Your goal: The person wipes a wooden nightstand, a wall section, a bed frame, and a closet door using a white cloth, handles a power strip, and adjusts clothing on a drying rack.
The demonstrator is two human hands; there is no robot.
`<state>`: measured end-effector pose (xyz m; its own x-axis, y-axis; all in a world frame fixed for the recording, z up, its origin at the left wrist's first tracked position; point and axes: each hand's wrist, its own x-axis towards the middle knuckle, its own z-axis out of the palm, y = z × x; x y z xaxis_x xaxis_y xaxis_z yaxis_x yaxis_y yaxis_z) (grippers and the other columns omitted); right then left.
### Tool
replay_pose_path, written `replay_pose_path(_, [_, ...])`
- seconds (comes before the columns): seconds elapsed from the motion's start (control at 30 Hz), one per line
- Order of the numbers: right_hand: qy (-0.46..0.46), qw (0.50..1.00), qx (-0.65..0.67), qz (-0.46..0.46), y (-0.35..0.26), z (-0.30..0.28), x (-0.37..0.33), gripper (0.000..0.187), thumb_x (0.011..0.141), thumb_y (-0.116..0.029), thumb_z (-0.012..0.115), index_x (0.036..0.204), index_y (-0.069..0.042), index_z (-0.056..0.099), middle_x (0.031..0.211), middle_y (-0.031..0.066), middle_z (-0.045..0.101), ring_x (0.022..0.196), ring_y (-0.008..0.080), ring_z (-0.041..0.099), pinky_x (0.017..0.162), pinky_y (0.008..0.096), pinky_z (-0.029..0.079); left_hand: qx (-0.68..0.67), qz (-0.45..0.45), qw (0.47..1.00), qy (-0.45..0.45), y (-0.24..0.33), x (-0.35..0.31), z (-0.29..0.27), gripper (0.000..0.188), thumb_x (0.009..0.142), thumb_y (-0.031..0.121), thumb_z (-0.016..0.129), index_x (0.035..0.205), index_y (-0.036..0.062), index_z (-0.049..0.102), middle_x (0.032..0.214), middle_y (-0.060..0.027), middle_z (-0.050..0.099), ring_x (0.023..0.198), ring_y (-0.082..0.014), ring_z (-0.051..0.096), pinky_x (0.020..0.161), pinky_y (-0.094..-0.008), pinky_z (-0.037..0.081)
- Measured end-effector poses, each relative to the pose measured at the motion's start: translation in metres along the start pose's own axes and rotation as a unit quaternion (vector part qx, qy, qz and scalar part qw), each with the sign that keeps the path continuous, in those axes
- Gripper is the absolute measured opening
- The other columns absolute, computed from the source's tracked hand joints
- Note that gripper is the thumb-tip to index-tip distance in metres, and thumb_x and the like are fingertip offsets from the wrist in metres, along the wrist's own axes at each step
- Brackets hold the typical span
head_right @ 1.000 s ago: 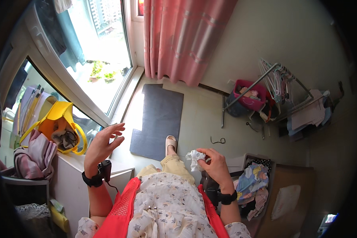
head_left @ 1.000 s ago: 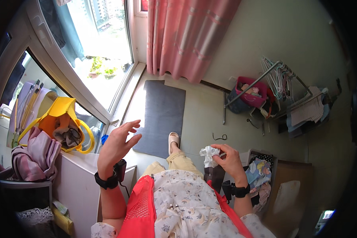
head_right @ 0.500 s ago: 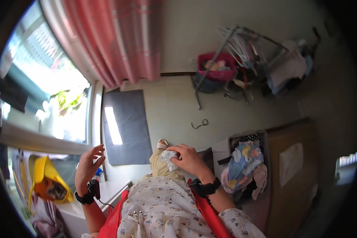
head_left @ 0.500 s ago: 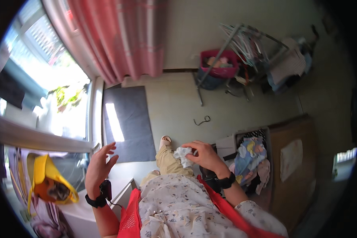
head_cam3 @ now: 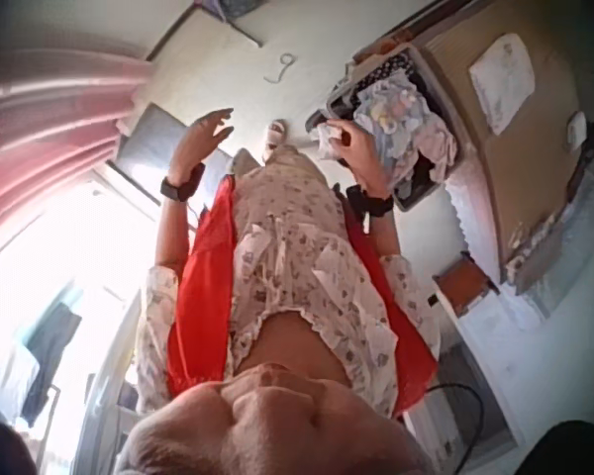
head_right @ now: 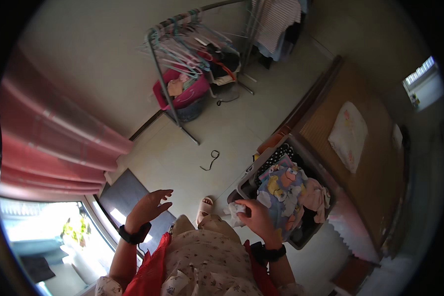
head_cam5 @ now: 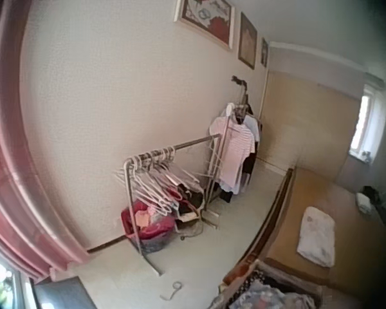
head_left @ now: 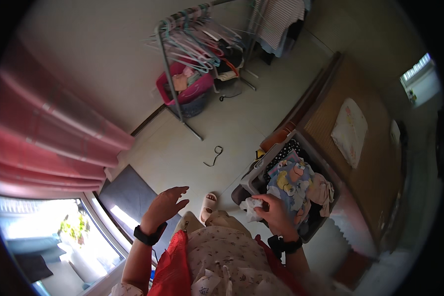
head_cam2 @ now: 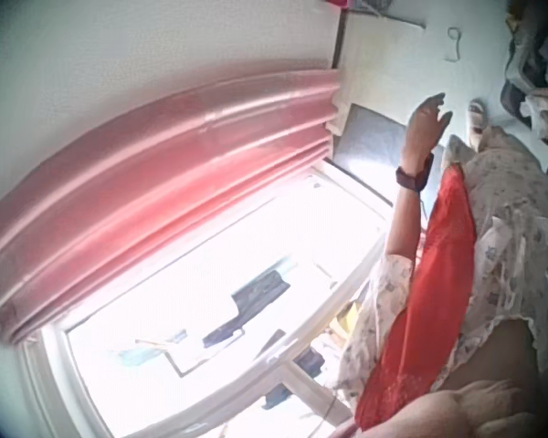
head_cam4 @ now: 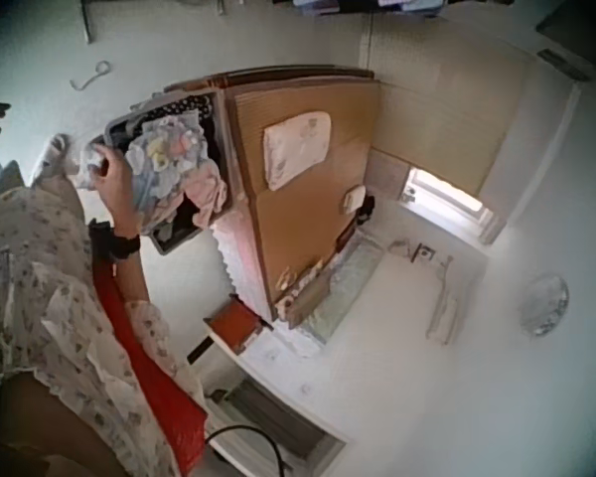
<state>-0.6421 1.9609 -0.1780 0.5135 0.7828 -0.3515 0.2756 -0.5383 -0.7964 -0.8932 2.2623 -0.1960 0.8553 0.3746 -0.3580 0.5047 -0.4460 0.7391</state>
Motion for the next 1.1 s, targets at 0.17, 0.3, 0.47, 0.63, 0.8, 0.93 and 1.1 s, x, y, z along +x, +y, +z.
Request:
replay_pose_path(0.17, [0.106,0.992,0.036,0.058,0.003,-0.023,0.021,0.041,0.088,-0.008,0.078,0.129,-0.008,0.072,0.098,0.0104,0.067,0.080,0.0203,0.064,0.075,0.0343,0.054,0.030,0.072,0.992,-0.097,0.022,0.109,-0.027,0.046,0.101,0.023,0.070,0.141,0.0034,0.063,0.126,-0.0154,0.074,0.108,-0.0290,0.073,0.095,-0.0405,0.058])
replay_pose_path(0.3, [0.172,0.979,0.058,0.091,0.006,-0.038,0.043,0.043,0.088,-0.008,0.078,0.131,-0.008,0.072,0.100,0.0095,0.068,0.082,0.0192,0.064,0.076,0.0330,0.056,0.030,0.069,0.982,-0.174,0.008,0.200,-0.041,0.046,0.100,0.023,0.070,0.141,0.0034,0.064,0.118,-0.0168,0.076,0.103,-0.0287,0.074,0.092,-0.0393,0.058])
replay_pose_path(0.47, [0.186,0.955,0.119,0.197,0.025,-0.016,0.081,0.042,0.089,-0.006,0.077,0.130,-0.007,0.072,0.110,0.0100,0.072,0.089,0.0185,0.069,0.077,0.0322,0.059,0.025,0.056,0.961,-0.270,-0.027,0.291,-0.035,0.043,0.100,0.023,0.070,0.138,0.0048,0.065,0.114,-0.0159,0.077,0.100,-0.0297,0.074,0.090,-0.0393,0.058])
replay_pose_path(0.63, [0.210,0.926,0.194,0.245,0.003,0.014,0.143,0.042,0.088,-0.004,0.078,0.130,-0.007,0.072,0.112,0.0101,0.072,0.088,0.0174,0.068,0.073,0.0313,0.060,0.002,0.091,0.943,-0.320,-0.096,0.383,-0.001,0.037,0.098,0.025,0.071,0.128,0.0038,0.069,0.107,-0.0157,0.077,0.096,-0.0328,0.074,0.087,-0.0420,0.059])
replay_pose_path(0.8, [0.193,0.906,0.266,0.266,-0.014,0.066,0.228,0.042,0.091,-0.005,0.077,0.132,-0.010,0.071,0.112,0.0089,0.071,0.089,0.0165,0.068,0.076,0.0299,0.060,0.143,0.077,0.910,-0.383,-0.172,0.476,0.038,0.029,0.096,0.026,0.066,0.117,0.0072,0.070,0.103,-0.0157,0.077,0.099,-0.0371,0.073,0.088,-0.0483,0.058])
replay_pose_path(0.93, [0.182,0.888,0.284,0.313,0.023,0.109,0.289,0.041,0.091,-0.004,0.077,0.131,-0.010,0.071,0.113,0.0080,0.071,0.094,0.0167,0.070,0.078,0.0290,0.061,0.253,0.096,0.864,-0.425,-0.228,0.550,0.084,0.028,0.094,0.025,0.065,0.116,0.0079,0.070,0.102,-0.0168,0.076,0.099,-0.0376,0.073,0.088,-0.0510,0.058])
replay_pose_path(1.1, [0.268,0.821,0.354,0.360,0.096,0.169,0.331,0.043,0.091,0.002,0.075,0.133,-0.004,0.068,0.120,0.0081,0.071,0.105,0.0161,0.071,0.080,0.0277,0.061,0.266,0.111,0.865,-0.410,-0.341,0.642,0.173,0.032,0.090,0.022,0.071,0.119,0.0074,0.069,0.111,-0.0169,0.074,0.102,-0.0371,0.072,0.090,-0.0499,0.057])
